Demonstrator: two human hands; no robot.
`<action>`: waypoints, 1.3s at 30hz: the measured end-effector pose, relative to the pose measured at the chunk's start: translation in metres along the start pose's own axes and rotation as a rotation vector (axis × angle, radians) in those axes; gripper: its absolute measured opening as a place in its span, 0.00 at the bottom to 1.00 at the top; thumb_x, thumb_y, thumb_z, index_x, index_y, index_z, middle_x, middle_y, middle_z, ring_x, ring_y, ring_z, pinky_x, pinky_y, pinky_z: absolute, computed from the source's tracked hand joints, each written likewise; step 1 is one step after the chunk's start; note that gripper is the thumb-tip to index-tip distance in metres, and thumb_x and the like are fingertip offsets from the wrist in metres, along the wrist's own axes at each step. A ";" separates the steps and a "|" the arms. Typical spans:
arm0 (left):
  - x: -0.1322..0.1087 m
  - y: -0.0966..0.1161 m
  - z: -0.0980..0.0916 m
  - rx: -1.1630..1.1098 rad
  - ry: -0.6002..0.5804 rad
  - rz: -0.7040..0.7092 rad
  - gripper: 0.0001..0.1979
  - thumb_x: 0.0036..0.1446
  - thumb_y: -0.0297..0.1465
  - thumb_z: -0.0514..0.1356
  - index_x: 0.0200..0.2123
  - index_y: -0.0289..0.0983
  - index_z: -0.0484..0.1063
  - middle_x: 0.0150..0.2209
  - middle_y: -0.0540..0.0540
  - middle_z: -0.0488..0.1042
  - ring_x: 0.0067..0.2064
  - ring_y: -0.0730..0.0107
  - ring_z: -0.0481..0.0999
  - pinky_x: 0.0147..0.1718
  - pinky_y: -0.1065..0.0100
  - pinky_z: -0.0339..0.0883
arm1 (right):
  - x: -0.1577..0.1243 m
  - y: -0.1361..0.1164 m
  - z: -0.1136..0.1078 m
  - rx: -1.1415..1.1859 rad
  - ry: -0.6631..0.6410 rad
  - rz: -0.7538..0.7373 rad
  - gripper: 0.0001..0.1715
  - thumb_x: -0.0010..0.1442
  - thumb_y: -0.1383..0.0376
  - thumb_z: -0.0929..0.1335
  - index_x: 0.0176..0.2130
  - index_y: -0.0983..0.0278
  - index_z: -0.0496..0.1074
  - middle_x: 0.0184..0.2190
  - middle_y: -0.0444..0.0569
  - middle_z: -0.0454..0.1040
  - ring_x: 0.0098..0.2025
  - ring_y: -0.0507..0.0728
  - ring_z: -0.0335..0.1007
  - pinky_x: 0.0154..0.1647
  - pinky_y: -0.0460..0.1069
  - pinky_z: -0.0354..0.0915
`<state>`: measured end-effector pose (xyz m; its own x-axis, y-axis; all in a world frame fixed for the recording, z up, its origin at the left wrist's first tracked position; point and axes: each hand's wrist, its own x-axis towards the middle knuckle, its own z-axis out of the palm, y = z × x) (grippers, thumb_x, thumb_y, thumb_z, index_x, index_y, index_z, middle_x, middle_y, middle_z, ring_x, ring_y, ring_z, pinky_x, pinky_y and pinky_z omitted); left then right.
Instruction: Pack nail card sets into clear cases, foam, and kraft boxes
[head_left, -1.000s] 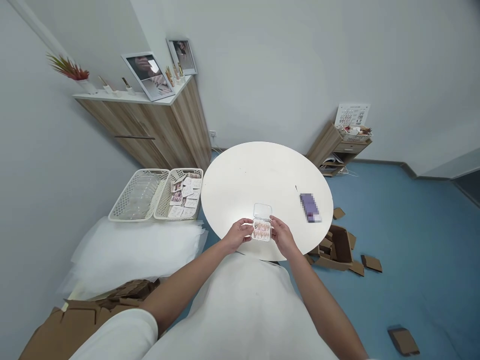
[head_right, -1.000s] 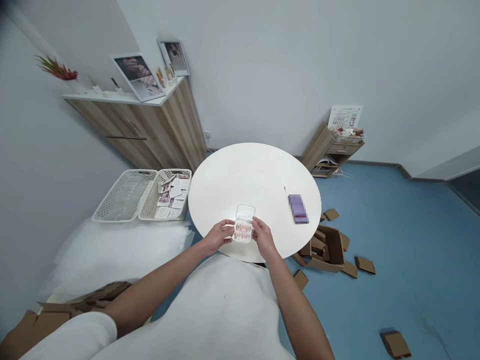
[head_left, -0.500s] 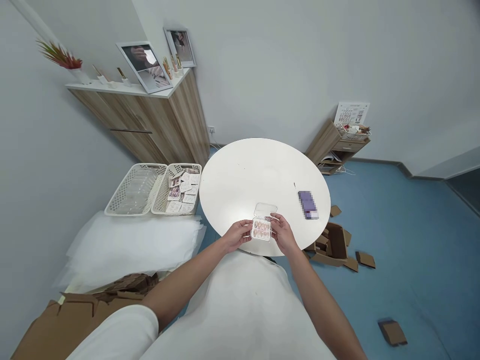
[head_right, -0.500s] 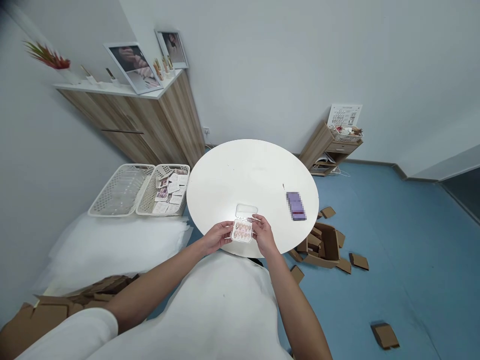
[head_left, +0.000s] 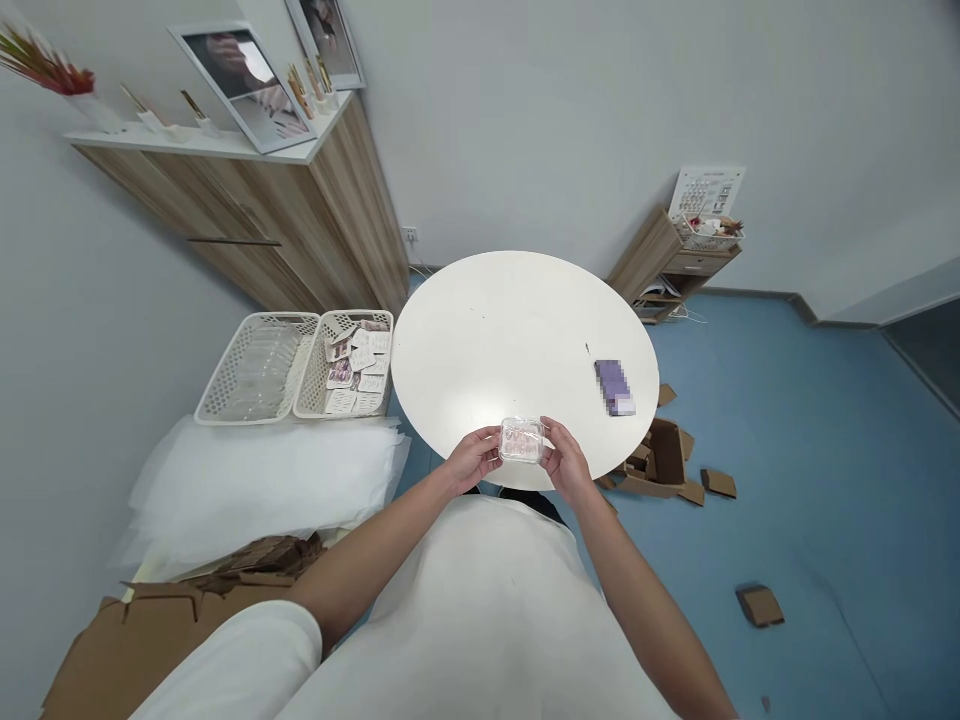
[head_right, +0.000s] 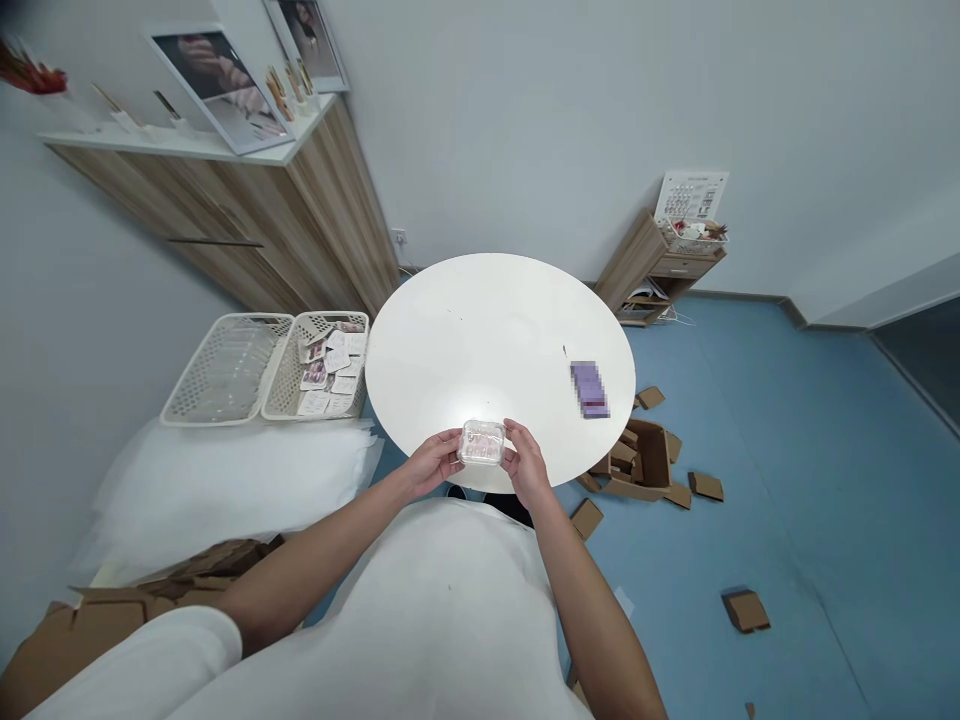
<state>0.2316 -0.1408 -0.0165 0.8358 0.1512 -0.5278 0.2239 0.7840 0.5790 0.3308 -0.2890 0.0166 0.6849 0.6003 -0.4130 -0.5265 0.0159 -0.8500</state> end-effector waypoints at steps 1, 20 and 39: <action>0.001 0.000 0.001 -0.004 0.008 0.001 0.14 0.44 0.33 0.65 0.36 0.37 0.71 0.32 0.47 0.72 0.31 0.77 0.71 0.31 0.73 0.64 | -0.003 0.000 -0.001 0.002 -0.002 0.019 0.24 0.51 0.51 0.64 0.46 0.58 0.64 0.46 0.48 0.69 0.38 0.55 0.71 0.39 0.52 0.67; 0.026 -0.008 0.047 0.481 0.102 0.112 0.23 0.49 0.42 0.60 0.47 0.39 0.67 0.42 0.44 0.73 0.44 0.66 0.70 0.42 0.65 0.59 | 0.027 -0.014 -0.051 -0.097 0.114 0.084 0.28 0.42 0.58 0.71 0.44 0.59 0.64 0.34 0.44 0.71 0.36 0.53 0.69 0.38 0.51 0.69; 0.070 -0.040 0.087 0.653 0.324 0.194 0.21 0.51 0.41 0.58 0.46 0.35 0.66 0.32 0.45 0.74 0.36 0.67 0.74 0.42 0.63 0.63 | 0.069 -0.015 -0.101 -0.164 0.043 0.053 0.26 0.45 0.57 0.70 0.43 0.60 0.63 0.37 0.48 0.71 0.36 0.54 0.69 0.37 0.53 0.66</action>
<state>0.3252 -0.2137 -0.0225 0.7238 0.4989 -0.4766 0.4234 0.2242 0.8777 0.4368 -0.3283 -0.0318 0.6809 0.5620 -0.4697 -0.4759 -0.1480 -0.8670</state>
